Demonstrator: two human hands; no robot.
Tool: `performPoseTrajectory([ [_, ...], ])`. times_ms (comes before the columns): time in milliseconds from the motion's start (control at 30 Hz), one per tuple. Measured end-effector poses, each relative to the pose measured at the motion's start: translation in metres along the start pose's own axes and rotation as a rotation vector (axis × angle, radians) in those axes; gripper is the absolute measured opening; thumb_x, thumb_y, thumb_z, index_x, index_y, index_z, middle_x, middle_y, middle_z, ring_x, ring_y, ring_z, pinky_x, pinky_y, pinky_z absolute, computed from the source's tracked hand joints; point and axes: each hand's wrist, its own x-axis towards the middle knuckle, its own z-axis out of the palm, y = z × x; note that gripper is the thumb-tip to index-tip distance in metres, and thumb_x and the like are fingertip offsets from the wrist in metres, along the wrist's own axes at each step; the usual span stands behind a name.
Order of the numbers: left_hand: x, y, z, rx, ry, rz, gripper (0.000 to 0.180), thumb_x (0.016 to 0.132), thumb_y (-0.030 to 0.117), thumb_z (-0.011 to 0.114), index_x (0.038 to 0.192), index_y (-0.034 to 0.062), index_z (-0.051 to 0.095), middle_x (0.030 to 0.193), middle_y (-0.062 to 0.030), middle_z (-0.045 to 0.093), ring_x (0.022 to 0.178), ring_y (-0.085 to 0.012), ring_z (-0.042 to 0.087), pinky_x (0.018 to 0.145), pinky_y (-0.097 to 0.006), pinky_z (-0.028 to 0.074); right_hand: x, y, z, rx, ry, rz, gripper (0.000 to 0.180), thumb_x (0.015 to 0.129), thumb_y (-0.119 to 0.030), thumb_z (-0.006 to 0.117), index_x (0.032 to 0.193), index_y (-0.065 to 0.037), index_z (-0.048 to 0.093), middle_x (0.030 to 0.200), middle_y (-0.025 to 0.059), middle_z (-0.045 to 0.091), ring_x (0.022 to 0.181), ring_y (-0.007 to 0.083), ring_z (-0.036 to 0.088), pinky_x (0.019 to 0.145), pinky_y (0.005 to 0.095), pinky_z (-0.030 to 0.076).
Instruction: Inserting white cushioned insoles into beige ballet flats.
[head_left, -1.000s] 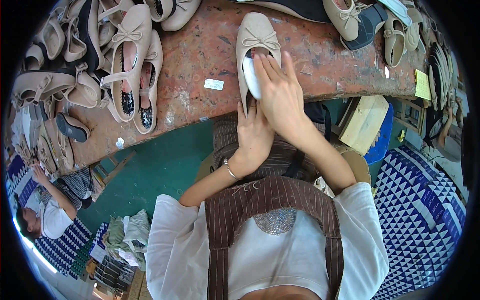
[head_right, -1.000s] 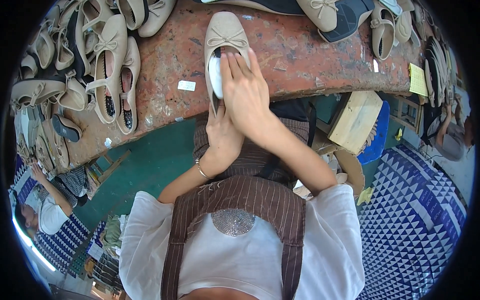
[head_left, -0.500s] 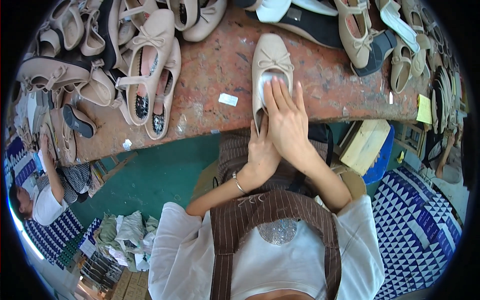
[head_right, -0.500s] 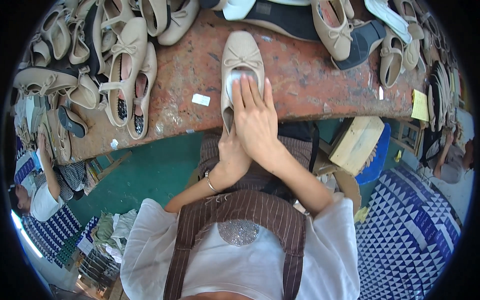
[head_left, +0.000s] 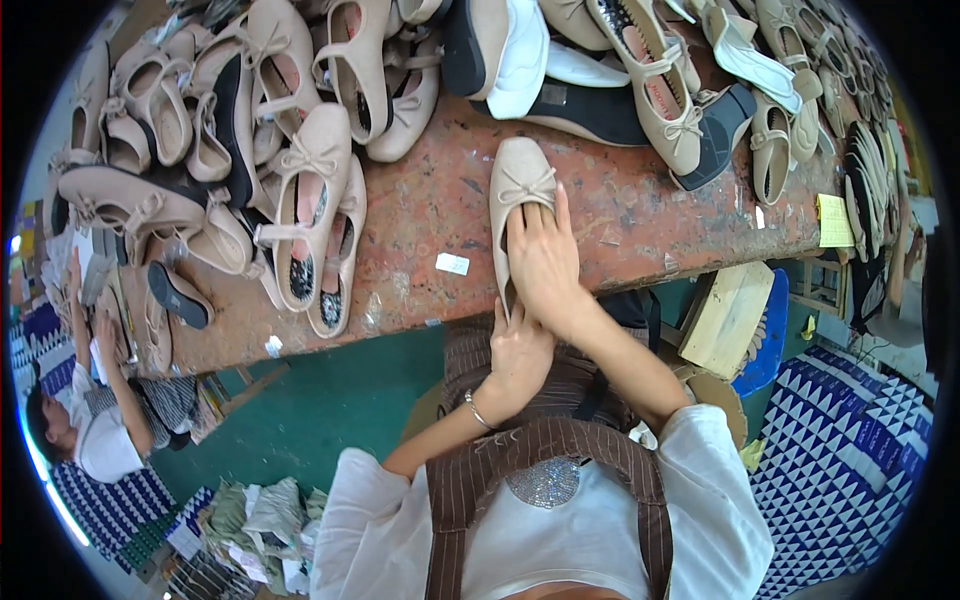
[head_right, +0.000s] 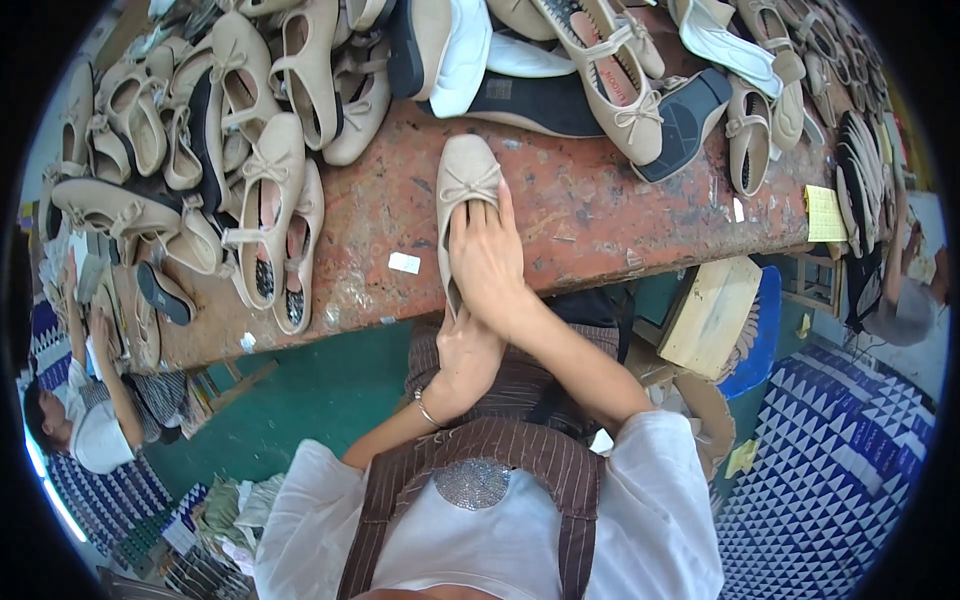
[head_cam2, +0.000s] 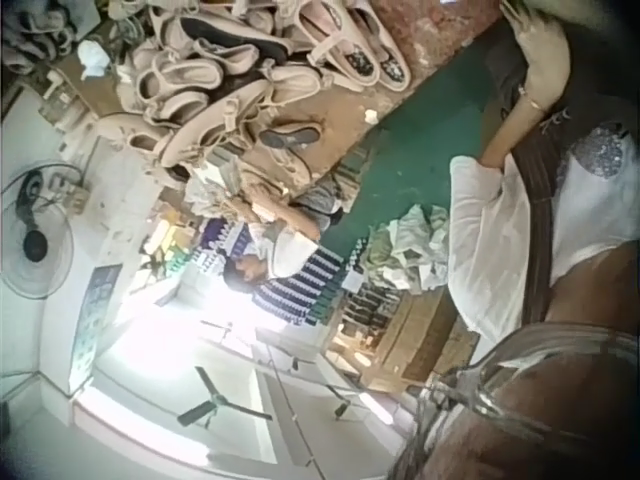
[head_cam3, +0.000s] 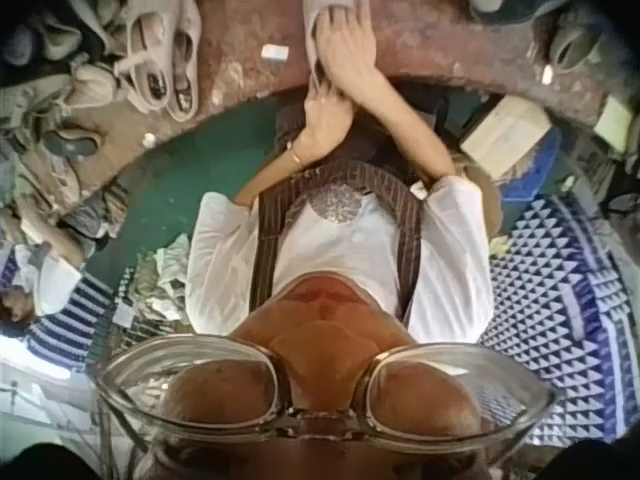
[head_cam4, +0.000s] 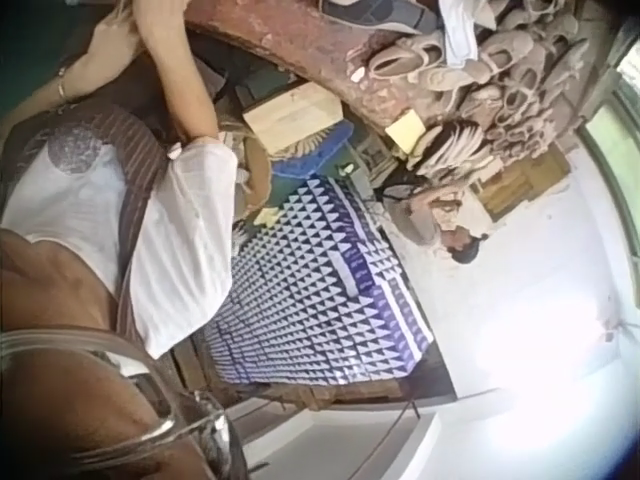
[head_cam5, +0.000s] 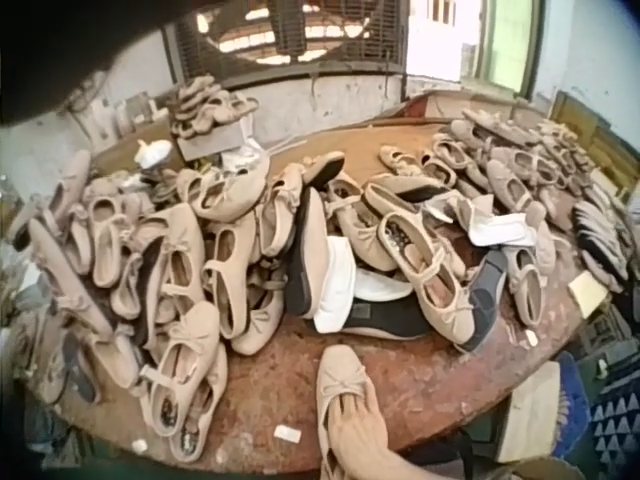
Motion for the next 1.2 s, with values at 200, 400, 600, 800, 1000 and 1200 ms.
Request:
performPoseTrajectory([
  [200,0.013,0.005,-0.010,0.057,0.231,-0.005,0.041,0.073,0.016,0.072,0.109,-0.0001,0.066,0.105,-0.0194,0.066,0.104,-0.0340,0.065,0.088,-0.044,0.053,0.021,0.003,0.007,-0.073,-0.241,-0.051,0.019,0.084,-0.010,0.053,0.087,-0.003,0.070,0.080,0.0112,0.068,0.086,0.0240,0.069,0.118,0.0637,0.006],
  [400,0.000,-0.039,-0.070,-0.402,0.213,-0.027,0.033,0.082,0.016,0.067,0.108,-0.0046,0.066,0.104,-0.0221,0.068,0.090,-0.0391,0.068,0.078,-0.048,0.054,0.013,0.058,-0.085,0.853,-0.337,-0.240,0.021,0.081,0.001,0.059,0.096,-0.001,0.074,0.091,0.0101,0.073,0.096,0.0235,0.070,0.109,0.0554,0.035],
  [600,-0.024,-0.215,-0.261,-0.242,0.823,-0.208,0.022,0.089,0.019,0.062,0.086,-0.0022,0.065,0.073,-0.0007,0.054,0.063,-0.0147,0.048,0.059,-0.031,0.041,0.046,0.272,-0.123,1.144,0.521,0.570,0.025,0.091,-0.008,0.057,0.110,0.003,0.069,0.093,0.0117,0.071,0.093,0.0168,0.069,0.080,0.0276,0.055],
  [800,0.071,-0.379,-0.406,1.005,0.577,-0.739,0.076,0.090,0.060,0.057,0.144,0.0072,0.047,0.147,-0.0187,0.047,0.138,-0.0369,0.041,0.100,-0.072,0.033,0.121,0.399,-0.057,2.047,0.383,1.000,0.079,0.097,-0.018,0.060,0.147,0.008,0.006,0.143,0.0394,0.032,0.118,0.0498,0.055,0.095,0.0511,0.056],
  [1000,0.082,-0.440,-0.357,1.132,0.564,-0.725,0.082,0.080,0.051,0.066,0.150,0.0167,0.040,0.160,0.0034,0.028,0.150,-0.0230,0.017,0.095,-0.082,0.029,0.140,0.415,-0.043,1.806,0.471,1.084,0.061,0.088,-0.011,0.072,0.132,0.009,0.035,0.126,0.0292,0.056,0.112,0.0398,0.063,0.093,0.0481,0.057],
  [1200,0.016,-0.545,-0.365,1.014,0.619,-0.633,0.063,0.088,0.011,0.049,0.150,0.0169,0.038,0.162,0.0033,0.024,0.151,-0.0282,0.011,0.091,-0.087,0.026,0.102,0.427,-0.072,1.869,0.688,0.738,0.063,0.074,0.000,0.057,0.132,0.016,0.039,0.131,0.0305,0.052,0.124,0.0429,0.053,0.113,0.0492,0.042],
])
